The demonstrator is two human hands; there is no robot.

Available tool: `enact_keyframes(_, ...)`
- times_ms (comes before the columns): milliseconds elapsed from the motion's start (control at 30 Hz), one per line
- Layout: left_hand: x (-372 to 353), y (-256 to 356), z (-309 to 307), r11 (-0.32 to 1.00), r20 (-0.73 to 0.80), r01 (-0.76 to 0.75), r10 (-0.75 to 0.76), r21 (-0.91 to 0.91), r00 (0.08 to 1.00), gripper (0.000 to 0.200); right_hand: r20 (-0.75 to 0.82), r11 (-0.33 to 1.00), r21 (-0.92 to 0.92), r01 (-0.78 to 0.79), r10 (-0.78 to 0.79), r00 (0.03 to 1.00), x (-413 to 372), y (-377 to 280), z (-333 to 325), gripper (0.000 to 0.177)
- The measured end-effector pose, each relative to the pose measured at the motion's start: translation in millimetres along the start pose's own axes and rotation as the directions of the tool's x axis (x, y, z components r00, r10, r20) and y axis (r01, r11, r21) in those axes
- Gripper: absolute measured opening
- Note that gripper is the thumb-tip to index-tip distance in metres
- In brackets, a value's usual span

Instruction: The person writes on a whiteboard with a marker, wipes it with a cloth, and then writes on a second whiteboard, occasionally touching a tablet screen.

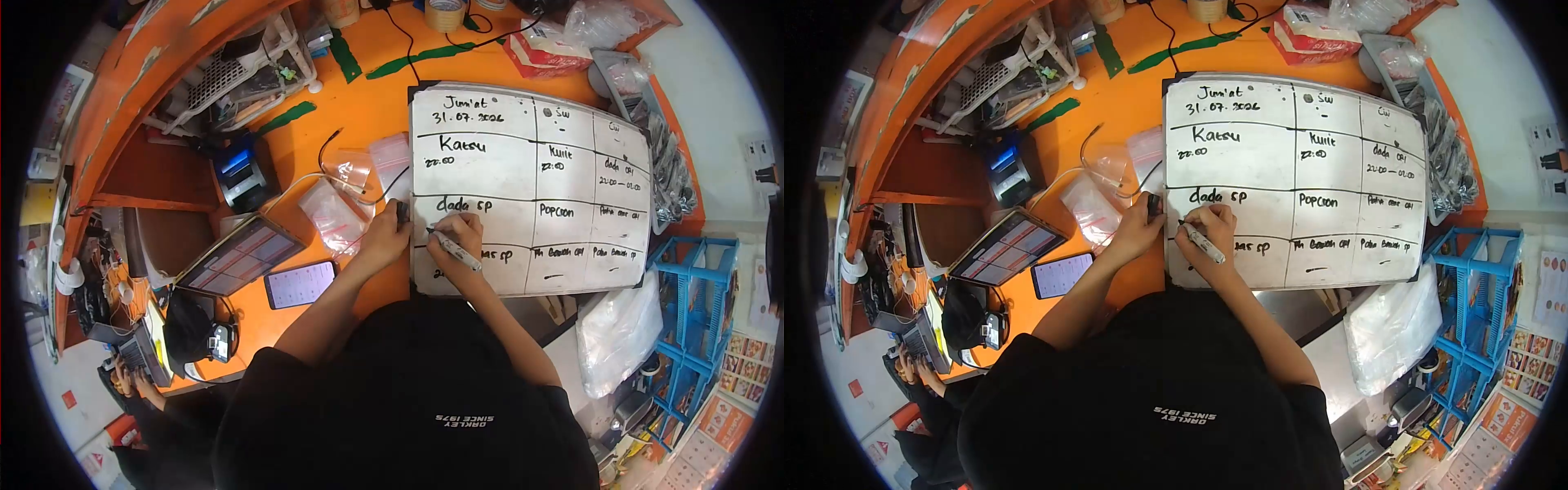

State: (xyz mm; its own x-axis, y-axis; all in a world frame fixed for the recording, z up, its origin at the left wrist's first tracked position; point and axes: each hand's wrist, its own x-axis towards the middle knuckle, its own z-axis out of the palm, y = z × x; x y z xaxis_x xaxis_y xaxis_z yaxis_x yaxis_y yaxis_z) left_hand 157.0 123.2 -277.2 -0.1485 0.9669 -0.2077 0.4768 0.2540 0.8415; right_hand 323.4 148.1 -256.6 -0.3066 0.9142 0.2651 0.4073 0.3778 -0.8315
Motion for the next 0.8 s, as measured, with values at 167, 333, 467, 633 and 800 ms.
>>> enact_keyframes(167, -1.0, 5.8, -3.7, 0.999, 0.009, -0.008, 0.008, -0.044, 1.000, 0.025, -0.007, 0.994, -0.103, 0.044, -0.045, 0.999, 3.1, -4.6, 5.3, 0.018)
enact_keyframes(333, 0.5, -3.3, 1.3, 0.999, -0.013, -0.045, 0.045, -0.016, 0.999, 0.024, 0.014, 0.981, -0.179, 0.080, -0.079, 0.997, 4.5, -4.7, 8.6, 0.017)
enact_keyframes(467, -1.5, 3.6, -1.5, 0.999, -0.014, -0.017, 0.016, -0.042, 1.000, 0.023, 0.027, 0.984, -0.158, 0.080, -0.077, 0.997, 4.3, -3.7, 6.5, 0.016)
enact_keyframes(633, -1.7, 5.6, -2.6, 1.000, -0.007, -0.017, 0.017, -0.026, 1.000, 0.022, -0.019, 0.989, -0.136, 0.061, -0.064, 0.998, 2.4, -1.4, 6.1, 0.016)
enact_keyframes(800, -1.8, -0.3, 0.9, 0.998, -0.020, -0.043, 0.042, -0.048, 0.999, 0.021, -0.033, 0.987, -0.153, 0.056, -0.062, 0.998, 4.6, -3.0, 4.5, 0.015)
